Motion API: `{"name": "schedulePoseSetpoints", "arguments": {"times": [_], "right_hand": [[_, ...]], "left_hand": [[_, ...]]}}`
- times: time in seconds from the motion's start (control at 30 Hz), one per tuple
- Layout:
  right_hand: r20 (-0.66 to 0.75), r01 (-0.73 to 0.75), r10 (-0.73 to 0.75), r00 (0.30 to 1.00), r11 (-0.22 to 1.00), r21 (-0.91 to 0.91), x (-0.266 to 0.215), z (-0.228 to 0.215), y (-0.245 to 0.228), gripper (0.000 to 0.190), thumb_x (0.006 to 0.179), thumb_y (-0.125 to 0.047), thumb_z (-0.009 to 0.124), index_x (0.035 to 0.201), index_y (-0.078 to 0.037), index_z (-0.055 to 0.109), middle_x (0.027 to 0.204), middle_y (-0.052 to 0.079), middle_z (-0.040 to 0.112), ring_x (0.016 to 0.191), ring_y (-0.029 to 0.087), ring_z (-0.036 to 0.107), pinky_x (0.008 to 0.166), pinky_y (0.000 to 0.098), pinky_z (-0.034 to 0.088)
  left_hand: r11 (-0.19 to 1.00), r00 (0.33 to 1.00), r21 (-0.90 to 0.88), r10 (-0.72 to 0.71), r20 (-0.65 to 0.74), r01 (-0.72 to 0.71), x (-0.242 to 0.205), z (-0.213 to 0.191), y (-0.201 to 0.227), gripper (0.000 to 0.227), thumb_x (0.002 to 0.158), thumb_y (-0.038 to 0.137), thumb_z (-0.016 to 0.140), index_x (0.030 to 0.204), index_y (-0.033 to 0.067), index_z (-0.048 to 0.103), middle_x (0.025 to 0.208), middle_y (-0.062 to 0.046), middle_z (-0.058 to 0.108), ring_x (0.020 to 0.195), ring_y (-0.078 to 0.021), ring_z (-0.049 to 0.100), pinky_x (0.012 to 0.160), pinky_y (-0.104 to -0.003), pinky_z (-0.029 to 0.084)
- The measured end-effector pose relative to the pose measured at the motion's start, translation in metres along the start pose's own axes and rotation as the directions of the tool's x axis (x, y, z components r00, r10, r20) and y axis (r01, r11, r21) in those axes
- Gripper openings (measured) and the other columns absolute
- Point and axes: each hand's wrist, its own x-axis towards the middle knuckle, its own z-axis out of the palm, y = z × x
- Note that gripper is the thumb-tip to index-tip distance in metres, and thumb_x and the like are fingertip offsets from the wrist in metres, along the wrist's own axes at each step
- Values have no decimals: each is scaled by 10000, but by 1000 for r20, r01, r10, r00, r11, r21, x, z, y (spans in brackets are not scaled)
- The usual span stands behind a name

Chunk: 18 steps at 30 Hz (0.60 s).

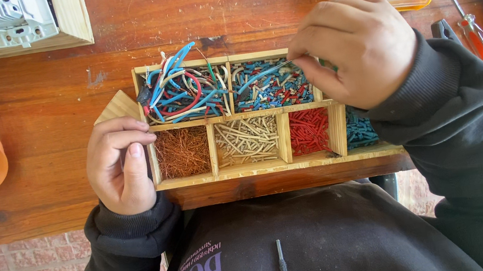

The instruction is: The person strips the insulation from a wire using pliers, then uses a screwdriver to manipulate and insert small components into a wooden organizer box. The person handles wires and small parts throughout the clip.

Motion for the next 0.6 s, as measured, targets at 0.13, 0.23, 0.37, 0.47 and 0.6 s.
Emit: {"name": "schedulePoseSetpoints", "arguments": {"times": [0.13, 0.23, 0.37, 0.47, 0.6], "right_hand": [[30, -94, 92, 995, 992, 83, -7, -1, 2, 61, 1133, -115, 773, 1078, -93, 790, 1054, 60, 736, 952, 297, 695, 838, 458, 458], [53, -151, 144, 988, 972, 178, -7, -5, 2, 53, 1108, -93, 757, 1062, -78, 779, 1032, 67, 707, 917, 287, 673, 882, 467, 484], [62, -153, 142, 988, 953, 261, -6, -11, 6, 47, 1100, -17, 764, 1061, -22, 789, 1035, 115, 716, 901, 293, 671, 857, 454, 519], [77, -166, 153, 985, 960, 225, -8, -15, 7, 59, 1106, -40, 769, 1050, -49, 786, 1035, 86, 730, 936, 284, 680, 885, 461, 488], [54, -148, 139, 989, 959, 242, 1, -16, 1, 62, 1110, -49, 761, 1054, -51, 786, 1048, 94, 738, 946, 298, 678, 919, 470, 460]], "left_hand": [[1000, 1000, -6, 3, -2, -3, -1, 1, -2, 339, 1140, 199, 469, 977, -3, 687, 1072, -213, 665, 1044, -317, 658, 1016, -430, 519], [1000, 1000, -5, -1, -10, 1, -1, 1, -1, 335, 1139, 190, 470, 976, -7, 686, 1073, -209, 666, 1034, -307, 656, 1000, -422, 524], [1000, 1000, -2, -2, -3, 2, -1, 0, -2, 323, 1133, 181, 472, 977, -2, 688, 1075, -208, 670, 1036, -307, 660, 1007, -425, 527], [1000, 1000, -6, 0, 1, 0, -1, 0, -3, 330, 1135, 189, 474, 975, -2, 691, 1074, -207, 672, 1037, -307, 663, 1007, -426, 530], [1000, 1000, -6, 0, 5, 0, -1, 0, -2, 323, 1129, 183, 472, 976, 6, 695, 1075, -209, 677, 1045, -314, 661, 1018, -428, 517]]}}
